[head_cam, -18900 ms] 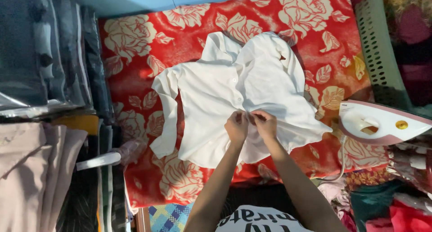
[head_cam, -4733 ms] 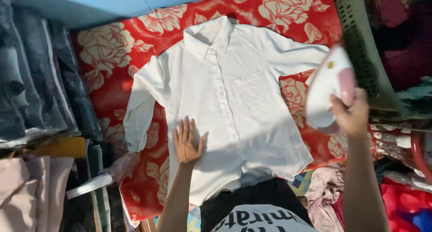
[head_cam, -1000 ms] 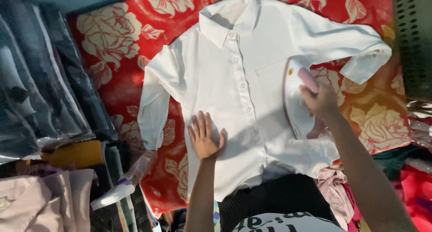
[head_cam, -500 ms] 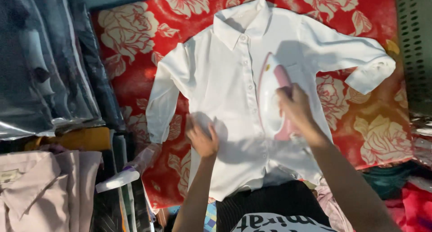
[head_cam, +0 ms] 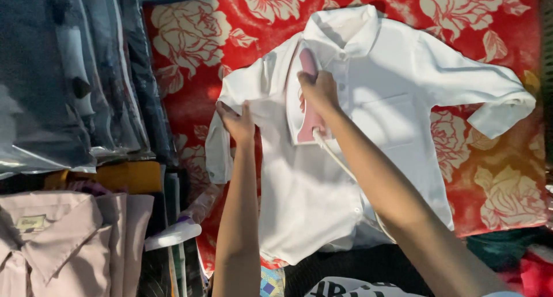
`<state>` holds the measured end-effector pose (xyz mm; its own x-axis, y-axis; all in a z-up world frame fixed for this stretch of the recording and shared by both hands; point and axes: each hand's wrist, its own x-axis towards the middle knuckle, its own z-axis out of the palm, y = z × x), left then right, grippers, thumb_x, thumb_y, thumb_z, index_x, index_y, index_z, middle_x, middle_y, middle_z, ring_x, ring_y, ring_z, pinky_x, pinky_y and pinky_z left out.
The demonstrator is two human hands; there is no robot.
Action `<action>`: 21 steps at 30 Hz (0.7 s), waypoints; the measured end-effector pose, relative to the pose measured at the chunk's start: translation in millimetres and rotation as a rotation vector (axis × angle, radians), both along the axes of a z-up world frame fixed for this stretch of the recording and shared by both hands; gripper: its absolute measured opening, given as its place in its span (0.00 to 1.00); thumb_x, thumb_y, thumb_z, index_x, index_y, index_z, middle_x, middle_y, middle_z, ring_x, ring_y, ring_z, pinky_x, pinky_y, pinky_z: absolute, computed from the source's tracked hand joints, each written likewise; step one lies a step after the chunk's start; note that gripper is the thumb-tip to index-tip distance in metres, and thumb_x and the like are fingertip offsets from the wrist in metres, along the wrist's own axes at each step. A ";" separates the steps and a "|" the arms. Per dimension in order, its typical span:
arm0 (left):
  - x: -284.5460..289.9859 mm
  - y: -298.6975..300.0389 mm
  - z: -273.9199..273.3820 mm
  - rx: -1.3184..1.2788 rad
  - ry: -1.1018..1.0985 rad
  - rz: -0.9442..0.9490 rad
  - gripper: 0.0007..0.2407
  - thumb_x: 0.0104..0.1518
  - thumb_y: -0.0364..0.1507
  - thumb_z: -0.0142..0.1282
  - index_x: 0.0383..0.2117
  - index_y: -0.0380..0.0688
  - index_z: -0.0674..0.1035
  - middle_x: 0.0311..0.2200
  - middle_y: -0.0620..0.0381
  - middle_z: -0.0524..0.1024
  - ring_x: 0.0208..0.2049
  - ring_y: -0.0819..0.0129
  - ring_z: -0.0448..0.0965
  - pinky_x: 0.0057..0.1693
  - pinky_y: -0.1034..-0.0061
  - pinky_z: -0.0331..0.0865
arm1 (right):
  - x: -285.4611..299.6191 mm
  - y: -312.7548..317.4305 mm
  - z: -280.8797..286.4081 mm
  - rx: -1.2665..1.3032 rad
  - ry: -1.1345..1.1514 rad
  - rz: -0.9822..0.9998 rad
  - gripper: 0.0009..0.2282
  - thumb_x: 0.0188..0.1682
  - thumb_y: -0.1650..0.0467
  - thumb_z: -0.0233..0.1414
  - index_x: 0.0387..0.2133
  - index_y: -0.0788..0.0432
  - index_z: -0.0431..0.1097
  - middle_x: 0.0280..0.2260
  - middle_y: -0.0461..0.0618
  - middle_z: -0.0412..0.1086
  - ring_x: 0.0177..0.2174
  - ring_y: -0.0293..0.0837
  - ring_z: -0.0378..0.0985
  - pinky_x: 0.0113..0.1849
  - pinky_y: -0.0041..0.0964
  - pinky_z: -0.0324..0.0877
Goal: The person buttons a white long-sleeved shirt laid on a red floral surface, then uses a pink iron to press the front and sleeves. The person folds the shirt neatly into a compact rectangle.
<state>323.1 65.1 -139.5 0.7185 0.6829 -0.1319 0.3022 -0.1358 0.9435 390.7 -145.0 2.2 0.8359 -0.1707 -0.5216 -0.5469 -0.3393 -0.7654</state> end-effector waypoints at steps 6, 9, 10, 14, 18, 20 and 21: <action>-0.6 16.6 -11.4 -0.282 -0.021 0.090 0.32 0.49 0.21 0.75 0.59 0.37 0.65 0.57 0.42 0.69 0.64 0.52 0.69 0.66 0.68 0.71 | -165.2 51.3 22.7 0.474 0.378 -0.263 0.13 0.44 0.68 0.57 0.20 0.70 0.70 0.14 0.65 0.69 0.12 0.55 0.76 0.16 0.48 0.75; -2.6 24.3 -34.1 -0.256 -0.083 0.059 0.32 0.45 0.21 0.79 0.55 0.40 0.68 0.52 0.50 0.70 0.59 0.64 0.72 0.63 0.74 0.70 | -159.8 57.2 12.8 0.413 0.378 -0.212 0.12 0.41 0.67 0.58 0.21 0.68 0.70 0.13 0.61 0.69 0.12 0.50 0.76 0.16 0.44 0.75; -4.3 24.2 -29.9 -0.256 -0.079 0.047 0.32 0.45 0.21 0.79 0.55 0.40 0.68 0.52 0.50 0.70 0.59 0.64 0.72 0.63 0.74 0.70 | -140.5 53.8 5.1 0.416 0.378 -0.225 0.12 0.41 0.67 0.58 0.21 0.68 0.70 0.13 0.61 0.69 0.12 0.50 0.76 0.16 0.44 0.75; -2.1 29.9 -35.4 -0.163 0.030 0.056 0.33 0.45 0.25 0.79 0.58 0.42 0.70 0.53 0.48 0.70 0.56 0.60 0.75 0.60 0.71 0.75 | -75.2 34.6 -6.0 0.368 0.118 -0.344 0.12 0.42 0.66 0.58 0.19 0.66 0.69 0.11 0.59 0.66 0.08 0.50 0.72 0.12 0.43 0.68; 11.1 28.4 -34.7 -0.194 0.016 0.067 0.33 0.44 0.24 0.80 0.57 0.44 0.70 0.46 0.53 0.74 0.52 0.71 0.75 0.56 0.76 0.74 | -110.1 35.2 5.9 0.334 0.179 -0.321 0.13 0.45 0.67 0.56 0.24 0.69 0.69 0.11 0.58 0.65 0.09 0.48 0.71 0.12 0.41 0.67; 15.5 34.2 -41.7 -0.188 0.016 0.061 0.34 0.44 0.25 0.80 0.58 0.43 0.69 0.44 0.52 0.75 0.50 0.70 0.76 0.56 0.74 0.75 | -151.1 35.3 12.5 0.368 0.226 -0.233 0.11 0.43 0.69 0.55 0.20 0.69 0.69 0.10 0.59 0.65 0.08 0.49 0.71 0.12 0.42 0.66; 11.8 38.9 -46.6 -0.171 0.027 0.059 0.34 0.44 0.25 0.80 0.58 0.41 0.69 0.43 0.51 0.76 0.49 0.69 0.77 0.55 0.73 0.77 | -176.8 37.5 14.7 0.411 0.287 -0.144 0.11 0.42 0.71 0.53 0.17 0.70 0.69 0.10 0.60 0.65 0.08 0.51 0.71 0.11 0.42 0.66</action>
<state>334.9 103.9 -186.0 0.6726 0.6896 -0.2684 0.3305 0.0445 0.9428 213.9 -107.5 16.9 0.6325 -0.0065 -0.7745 -0.7733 0.0519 -0.6319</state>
